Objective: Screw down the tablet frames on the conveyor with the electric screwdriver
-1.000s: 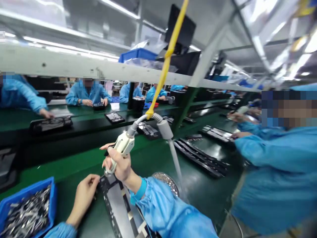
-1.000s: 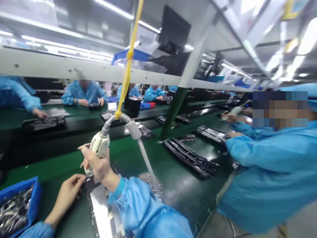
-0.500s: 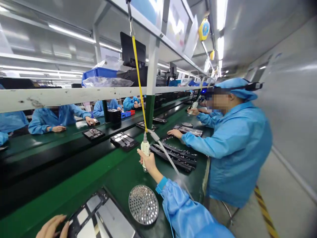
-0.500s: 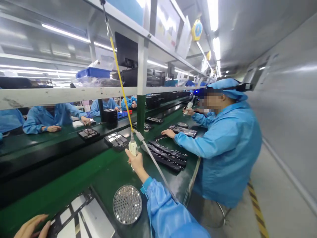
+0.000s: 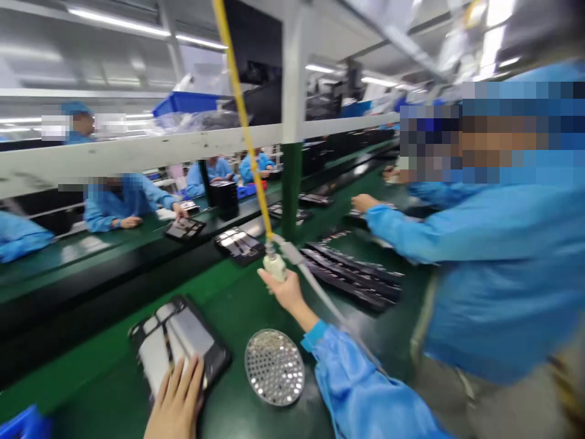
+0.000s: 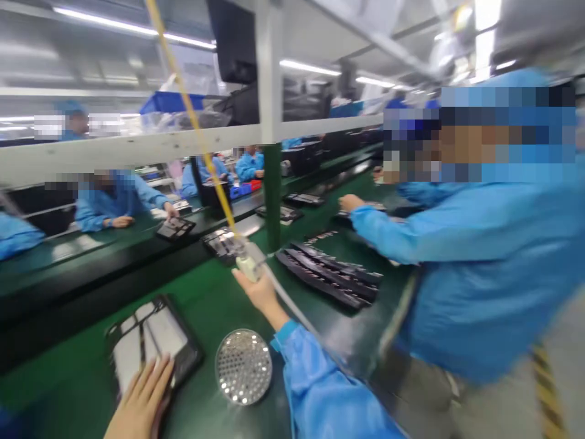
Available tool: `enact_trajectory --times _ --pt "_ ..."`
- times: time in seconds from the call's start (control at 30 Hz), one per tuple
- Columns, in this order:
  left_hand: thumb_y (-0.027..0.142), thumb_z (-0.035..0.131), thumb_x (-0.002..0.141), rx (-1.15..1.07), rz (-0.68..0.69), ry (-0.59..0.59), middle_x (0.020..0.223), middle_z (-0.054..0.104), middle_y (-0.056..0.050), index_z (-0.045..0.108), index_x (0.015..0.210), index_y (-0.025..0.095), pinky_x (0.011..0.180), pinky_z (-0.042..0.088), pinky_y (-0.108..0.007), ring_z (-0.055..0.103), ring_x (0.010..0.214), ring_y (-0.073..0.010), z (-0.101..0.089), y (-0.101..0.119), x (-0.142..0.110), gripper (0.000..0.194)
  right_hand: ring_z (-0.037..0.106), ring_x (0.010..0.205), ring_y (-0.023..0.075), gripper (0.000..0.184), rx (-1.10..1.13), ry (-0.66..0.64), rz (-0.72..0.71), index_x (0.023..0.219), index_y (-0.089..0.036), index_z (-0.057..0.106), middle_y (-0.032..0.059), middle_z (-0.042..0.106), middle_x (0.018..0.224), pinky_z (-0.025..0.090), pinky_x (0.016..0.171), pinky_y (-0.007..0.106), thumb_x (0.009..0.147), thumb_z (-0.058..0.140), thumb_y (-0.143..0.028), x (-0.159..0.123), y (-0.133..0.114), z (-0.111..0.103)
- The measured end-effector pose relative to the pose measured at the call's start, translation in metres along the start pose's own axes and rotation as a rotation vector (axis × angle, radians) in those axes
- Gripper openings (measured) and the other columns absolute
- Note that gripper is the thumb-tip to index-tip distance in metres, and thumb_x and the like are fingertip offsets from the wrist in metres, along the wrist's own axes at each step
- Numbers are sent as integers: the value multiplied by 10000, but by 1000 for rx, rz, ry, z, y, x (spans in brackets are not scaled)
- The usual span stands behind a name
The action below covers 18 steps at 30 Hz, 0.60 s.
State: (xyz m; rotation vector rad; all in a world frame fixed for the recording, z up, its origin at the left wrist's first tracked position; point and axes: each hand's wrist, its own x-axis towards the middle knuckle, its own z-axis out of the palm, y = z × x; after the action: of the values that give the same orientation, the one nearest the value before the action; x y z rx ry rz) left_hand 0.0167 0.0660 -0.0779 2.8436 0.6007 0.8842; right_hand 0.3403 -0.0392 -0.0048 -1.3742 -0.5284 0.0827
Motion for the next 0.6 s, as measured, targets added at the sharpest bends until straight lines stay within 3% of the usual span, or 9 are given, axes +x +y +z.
enact_trajectory --times 0.03,0.1,0.17,0.3,0.37,0.43,0.53,0.6 --pt "269 411 966 34 0 -38 1459 605 -51 678 1385 335 1086 509 -640 572 1347 -400 -4 -12 18 501 532 488 194 443 4 -13 10 686 -158 703 46 611 552 416 426 298 637 861 -569 -1 1 -2" --pt "250 410 975 70 -170 -56 1439 618 -126 715 1314 241 1169 394 -691 542 1367 -438 -15 -38 52 456 509 457 185 456 -4 -35 28 628 -154 678 52 588 515 392 421 298 660 849 -575 -2 4 -4" --pt "245 423 990 129 -321 23 1411 628 -186 718 1265 180 1205 326 -689 524 1375 -456 -25 -63 75 408 517 454 193 459 -15 -69 32 587 -155 661 57 578 492 397 430 304 637 875 -558 -2 8 -5" --pt "180 312 1004 177 -516 192 1412 591 -237 675 1234 108 1185 330 -686 460 1420 -456 -37 -85 81 435 535 465 202 448 -38 -106 8 565 -154 660 69 593 496 414 450 310 615 899 -530 -6 10 -5" --pt "221 375 1004 93 -509 243 1386 609 -213 678 1196 136 1190 381 -613 494 1400 -414 -39 -77 80 368 539 471 201 434 -40 -99 -10 587 -153 671 64 595 504 424 455 308 640 881 -529 -10 9 -4" --pt "314 455 994 -17 -454 265 1345 644 -177 694 1127 179 1172 447 -540 566 1332 -368 -43 -55 85 305 540 472 198 423 -36 -90 -21 618 -151 684 59 599 515 429 451 305 658 864 -531 -11 6 -3" --pt "469 454 995 -276 -381 221 1284 690 -143 714 1115 191 1133 509 -524 639 1242 -332 -53 -3 87 399 529 460 189 438 -46 -89 -38 622 -156 672 52 591 513 426 444 303 686 839 -556 -9 4 -1" --pt "528 410 1019 -471 -366 111 1281 703 -121 713 1246 220 1135 518 -508 627 1272 -319 -66 36 70 488 526 457 185 459 -63 -95 -40 610 -162 651 46 578 504 428 451 305 706 824 -577 -9 4 -1"
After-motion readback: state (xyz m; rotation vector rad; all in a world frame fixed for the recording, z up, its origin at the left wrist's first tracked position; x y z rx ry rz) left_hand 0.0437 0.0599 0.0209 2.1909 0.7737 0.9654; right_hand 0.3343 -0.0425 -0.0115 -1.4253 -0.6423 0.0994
